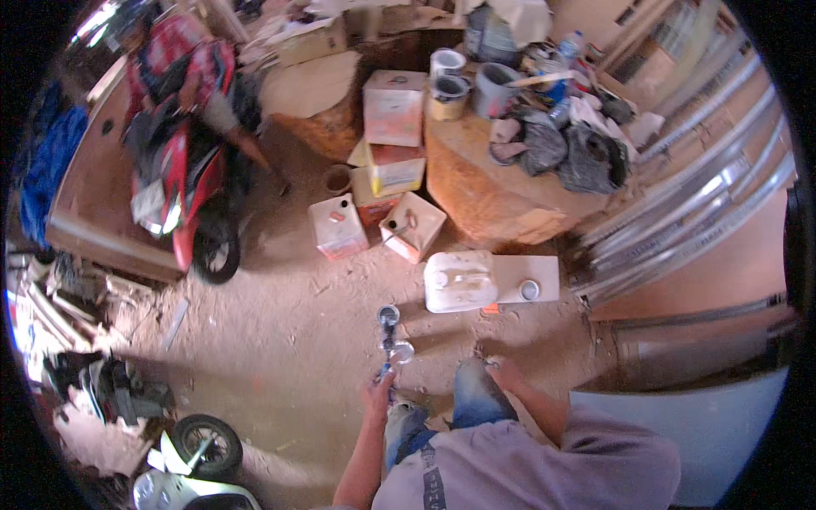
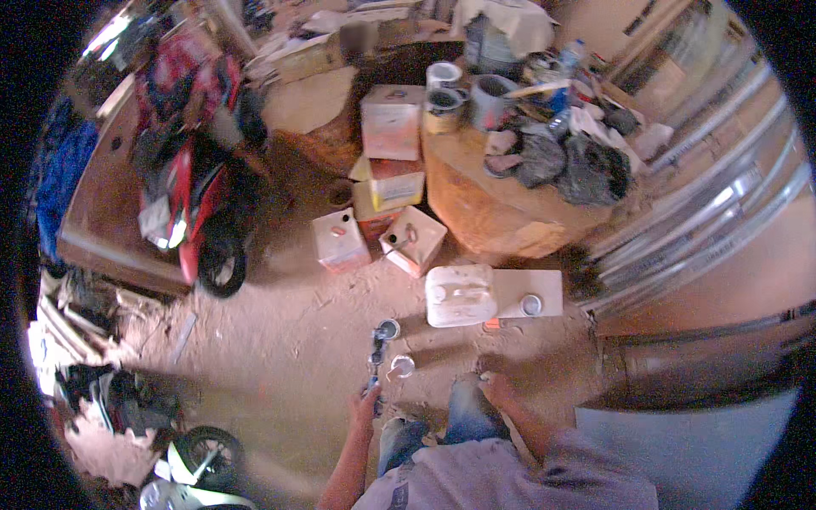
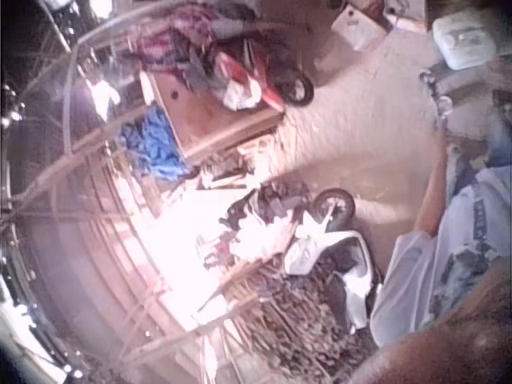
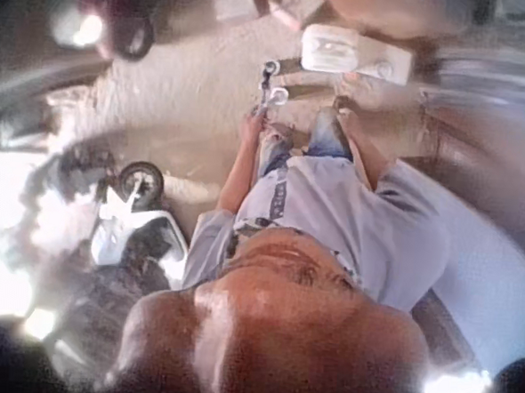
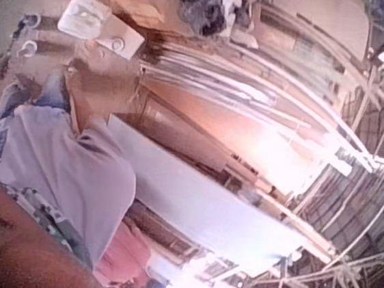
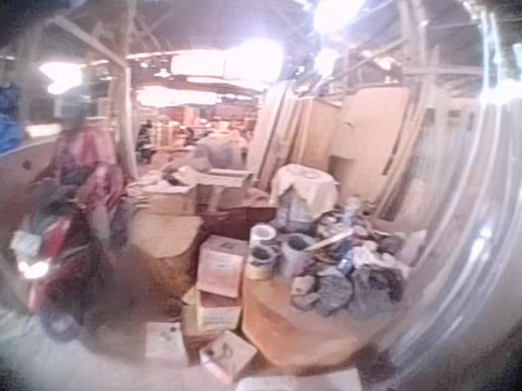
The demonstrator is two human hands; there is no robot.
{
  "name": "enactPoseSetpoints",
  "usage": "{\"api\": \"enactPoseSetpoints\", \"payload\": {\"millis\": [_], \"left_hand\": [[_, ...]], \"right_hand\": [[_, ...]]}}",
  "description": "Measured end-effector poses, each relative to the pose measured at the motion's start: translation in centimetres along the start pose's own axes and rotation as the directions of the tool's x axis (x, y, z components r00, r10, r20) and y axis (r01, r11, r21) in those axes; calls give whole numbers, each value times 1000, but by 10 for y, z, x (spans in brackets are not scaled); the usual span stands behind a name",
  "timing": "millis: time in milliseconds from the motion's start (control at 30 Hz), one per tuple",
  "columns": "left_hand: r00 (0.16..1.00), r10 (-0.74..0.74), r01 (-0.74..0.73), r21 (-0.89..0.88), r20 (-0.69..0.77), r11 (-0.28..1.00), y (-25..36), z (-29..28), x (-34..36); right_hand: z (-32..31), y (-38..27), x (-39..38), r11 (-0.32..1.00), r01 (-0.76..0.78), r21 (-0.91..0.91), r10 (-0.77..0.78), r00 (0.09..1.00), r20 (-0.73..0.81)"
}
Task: The person sits on the floor and uses a small wooden stick to mix white paint in a small container, then uses a brush to transfer blue paint from a can into a white plastic jug, and finally wipes a putty knife with a cloth.
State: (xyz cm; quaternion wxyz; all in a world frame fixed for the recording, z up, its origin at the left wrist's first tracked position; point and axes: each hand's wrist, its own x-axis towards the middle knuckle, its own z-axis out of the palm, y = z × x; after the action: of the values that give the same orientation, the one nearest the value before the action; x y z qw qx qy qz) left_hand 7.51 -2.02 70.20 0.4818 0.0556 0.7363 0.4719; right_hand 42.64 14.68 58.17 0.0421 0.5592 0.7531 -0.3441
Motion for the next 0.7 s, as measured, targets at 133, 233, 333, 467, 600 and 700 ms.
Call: {"api": "enactPoseSetpoints", "payload": {"millis": [133, 233, 333, 467, 600, 700], "left_hand": [[999, -37, 37, -151, 2, 988, 38, 35, 7], [998, -21, 12, -158, -56, 987, 54, 65, 1], [997, -71, 67, -147, -25, 987, 64, 128, 23], [992, -93, 68, -247, -89, 967, 68, 160, 15], [961, -234, 171, -355, -144, 919, 80, 202, 25], [972, -185, 118, -382, -144, 917, 111, 232, 25]], "right_hand": [[-94, -35, 32, 981, 173, -83, -175, 984, -20], [-144, -36, 75, 934, 153, 324, -104, 981, -165], [-172, 64, 157, 995, 91, -36, -98, 950, -298], [-306, 17, 211, 934, 334, 124, -263, 881, -394], [-490, -19, 267, 896, 346, 278, -241, 905, -350], [-610, -24, 325, 882, 472, 3, -315, 592, -742]]}}
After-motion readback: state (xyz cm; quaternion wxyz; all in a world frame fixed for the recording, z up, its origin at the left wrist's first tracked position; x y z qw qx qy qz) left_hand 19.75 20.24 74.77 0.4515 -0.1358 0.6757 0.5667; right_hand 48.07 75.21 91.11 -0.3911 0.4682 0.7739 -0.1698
